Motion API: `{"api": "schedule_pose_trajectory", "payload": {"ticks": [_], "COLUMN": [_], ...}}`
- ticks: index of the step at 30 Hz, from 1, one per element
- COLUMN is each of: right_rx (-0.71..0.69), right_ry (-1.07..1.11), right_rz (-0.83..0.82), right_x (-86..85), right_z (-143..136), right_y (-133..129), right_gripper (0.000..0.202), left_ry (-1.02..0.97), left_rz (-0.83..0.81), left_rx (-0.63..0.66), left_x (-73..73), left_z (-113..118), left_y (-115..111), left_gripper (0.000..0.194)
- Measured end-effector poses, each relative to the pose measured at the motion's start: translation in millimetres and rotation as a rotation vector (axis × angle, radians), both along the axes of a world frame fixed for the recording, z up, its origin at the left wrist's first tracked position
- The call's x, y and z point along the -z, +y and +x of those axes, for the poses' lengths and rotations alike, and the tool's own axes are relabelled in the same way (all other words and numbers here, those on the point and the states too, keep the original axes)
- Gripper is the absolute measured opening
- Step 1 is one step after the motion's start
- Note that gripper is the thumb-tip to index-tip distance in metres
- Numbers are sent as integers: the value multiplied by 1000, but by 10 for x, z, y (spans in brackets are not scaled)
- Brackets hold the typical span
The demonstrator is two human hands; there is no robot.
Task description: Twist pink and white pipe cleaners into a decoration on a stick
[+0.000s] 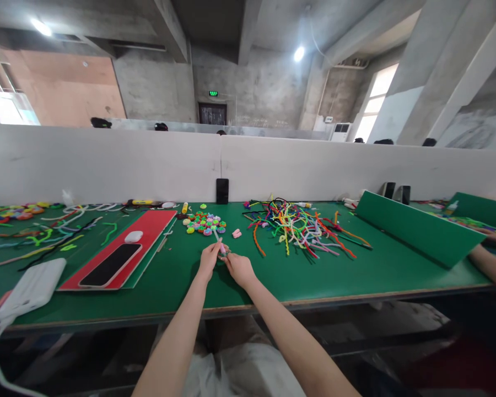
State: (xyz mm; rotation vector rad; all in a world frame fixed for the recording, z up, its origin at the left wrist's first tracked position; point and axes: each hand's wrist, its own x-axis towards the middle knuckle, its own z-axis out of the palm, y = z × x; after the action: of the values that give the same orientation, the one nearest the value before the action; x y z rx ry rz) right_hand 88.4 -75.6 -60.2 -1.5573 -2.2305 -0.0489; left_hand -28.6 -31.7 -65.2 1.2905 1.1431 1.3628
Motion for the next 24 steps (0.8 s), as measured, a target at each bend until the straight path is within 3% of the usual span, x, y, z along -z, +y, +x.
{"api": "schedule_pose_trajectory", "payload": {"ticks": [13, 24], "right_rx": [106, 140], "right_ry": [-50, -90], "right_rz": [18, -19], "right_x": [-16, -29], "right_z": [-15, -49], "right_y": [-13, -30], "right_gripper": [33, 36], "left_ry": [-2, 2], "left_rz": [24, 21], "left_rx": [22, 82], "left_x": [-143, -138], "left_z": [27, 59], "left_y": [-105, -60], "left_gripper": [36, 32]}}
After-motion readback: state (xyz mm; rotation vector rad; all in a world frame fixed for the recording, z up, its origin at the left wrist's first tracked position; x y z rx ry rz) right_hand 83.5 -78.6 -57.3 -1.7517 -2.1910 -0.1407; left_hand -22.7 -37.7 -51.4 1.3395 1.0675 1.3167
